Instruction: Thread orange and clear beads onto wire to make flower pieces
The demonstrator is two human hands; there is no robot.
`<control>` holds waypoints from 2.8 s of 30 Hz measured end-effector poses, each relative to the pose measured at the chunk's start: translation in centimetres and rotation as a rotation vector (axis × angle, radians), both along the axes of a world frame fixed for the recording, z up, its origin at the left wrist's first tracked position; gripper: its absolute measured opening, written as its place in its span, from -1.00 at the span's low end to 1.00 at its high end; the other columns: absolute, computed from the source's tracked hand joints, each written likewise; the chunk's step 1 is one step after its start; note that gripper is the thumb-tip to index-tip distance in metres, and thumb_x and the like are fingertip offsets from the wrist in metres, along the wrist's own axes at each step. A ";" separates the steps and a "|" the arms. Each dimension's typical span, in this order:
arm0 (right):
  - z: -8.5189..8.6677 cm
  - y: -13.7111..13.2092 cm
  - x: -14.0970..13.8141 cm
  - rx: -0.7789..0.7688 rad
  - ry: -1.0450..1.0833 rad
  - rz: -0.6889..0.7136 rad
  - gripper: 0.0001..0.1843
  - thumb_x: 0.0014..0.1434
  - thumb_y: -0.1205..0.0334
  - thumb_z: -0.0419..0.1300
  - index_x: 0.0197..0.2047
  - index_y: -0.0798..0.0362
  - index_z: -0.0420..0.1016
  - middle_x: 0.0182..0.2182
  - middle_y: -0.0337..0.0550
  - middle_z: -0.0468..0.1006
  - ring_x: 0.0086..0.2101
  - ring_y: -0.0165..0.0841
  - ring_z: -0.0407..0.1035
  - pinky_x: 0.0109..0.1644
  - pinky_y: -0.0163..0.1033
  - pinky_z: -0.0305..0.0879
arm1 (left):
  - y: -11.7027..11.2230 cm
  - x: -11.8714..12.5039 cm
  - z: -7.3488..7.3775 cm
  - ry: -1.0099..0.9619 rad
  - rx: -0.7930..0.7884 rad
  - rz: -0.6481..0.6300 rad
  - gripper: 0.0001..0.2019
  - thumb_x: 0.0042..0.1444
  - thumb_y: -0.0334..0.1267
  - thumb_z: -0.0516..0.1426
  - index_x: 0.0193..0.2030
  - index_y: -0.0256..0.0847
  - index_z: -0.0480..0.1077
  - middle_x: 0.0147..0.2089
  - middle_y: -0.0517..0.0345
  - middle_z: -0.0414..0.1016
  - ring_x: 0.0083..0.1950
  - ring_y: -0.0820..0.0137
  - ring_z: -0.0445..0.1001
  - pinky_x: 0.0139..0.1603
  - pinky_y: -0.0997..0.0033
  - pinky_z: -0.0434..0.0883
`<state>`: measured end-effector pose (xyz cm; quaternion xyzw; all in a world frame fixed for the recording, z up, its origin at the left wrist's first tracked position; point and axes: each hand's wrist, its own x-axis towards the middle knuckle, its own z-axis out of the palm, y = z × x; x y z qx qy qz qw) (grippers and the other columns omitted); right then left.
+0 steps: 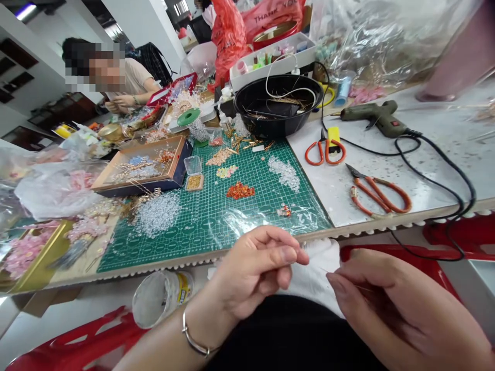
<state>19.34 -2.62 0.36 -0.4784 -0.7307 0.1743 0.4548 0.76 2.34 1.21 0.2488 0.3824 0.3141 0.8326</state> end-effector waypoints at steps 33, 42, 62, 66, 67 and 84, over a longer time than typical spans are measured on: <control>0.0 -0.7 -0.6 -0.025 -0.084 0.054 -0.85 0.26 0.36 0.11 -0.34 -0.04 0.28 -0.68 -0.39 0.34 -0.71 -0.51 0.21 -0.65 -0.42 0.19 | -2.2 -0.1 -0.5 -0.045 -0.030 0.019 -0.80 -0.05 -0.38 0.41 -0.35 -0.28 0.48 -0.37 0.16 0.57 -0.61 0.67 0.36 -0.76 0.74 0.00; -1.4 -0.1 -0.4 -0.172 -0.011 0.129 -0.93 0.35 0.30 0.11 -0.13 -0.04 0.39 -0.49 -0.29 0.59 -0.54 -0.46 0.51 -0.49 -0.46 0.43 | -1.5 -0.7 0.8 0.702 0.850 -0.148 -0.91 0.20 -0.26 0.26 -0.29 -0.22 0.55 -0.37 0.15 0.56 -0.38 0.50 0.45 -0.37 0.51 0.35; -2.5 1.2 0.7 -0.262 -0.088 0.106 -0.87 0.30 0.36 0.06 -0.29 -0.04 0.31 -0.54 -0.33 0.53 -0.59 -0.43 0.44 -0.54 -0.39 0.37 | 17.6 2.2 -3.7 1.253 1.512 -0.688 -0.76 0.25 -0.44 0.06 -0.23 -0.20 0.57 -0.15 0.07 0.60 -0.04 0.24 0.51 -0.05 0.24 0.39; -2.4 1.5 0.6 -0.238 -0.096 0.139 -0.87 0.24 0.40 0.10 -0.30 -0.03 0.32 -0.56 -0.36 0.50 -0.60 -0.46 0.41 -0.55 -0.41 0.35 | 17.8 2.2 -3.7 1.255 1.494 -0.692 -0.78 0.26 -0.42 0.05 -0.23 -0.20 0.54 -0.13 0.06 0.57 -0.04 0.24 0.48 -0.07 0.27 0.38; -2.3 1.5 0.6 -0.238 -0.087 0.140 -0.87 0.25 0.40 0.10 -0.31 -0.03 0.32 -0.56 -0.35 0.50 -0.60 -0.46 0.41 -0.54 -0.41 0.35 | 17.9 2.1 -3.7 1.254 1.481 -0.689 -0.79 0.26 -0.41 0.05 -0.23 -0.20 0.53 -0.14 0.06 0.57 -0.04 0.24 0.47 -0.08 0.28 0.37; -0.5 -1.0 0.6 -0.079 0.050 0.019 -0.85 0.24 0.40 0.15 -0.22 -0.08 0.36 -0.57 -0.36 0.39 -0.64 -0.46 0.25 -0.58 -0.37 0.25 | 2.7 -0.7 1.1 0.258 0.443 -0.173 -0.86 0.10 -0.25 0.34 -0.34 -0.26 0.51 -0.36 0.11 0.56 -0.37 0.44 0.56 -0.52 0.57 0.39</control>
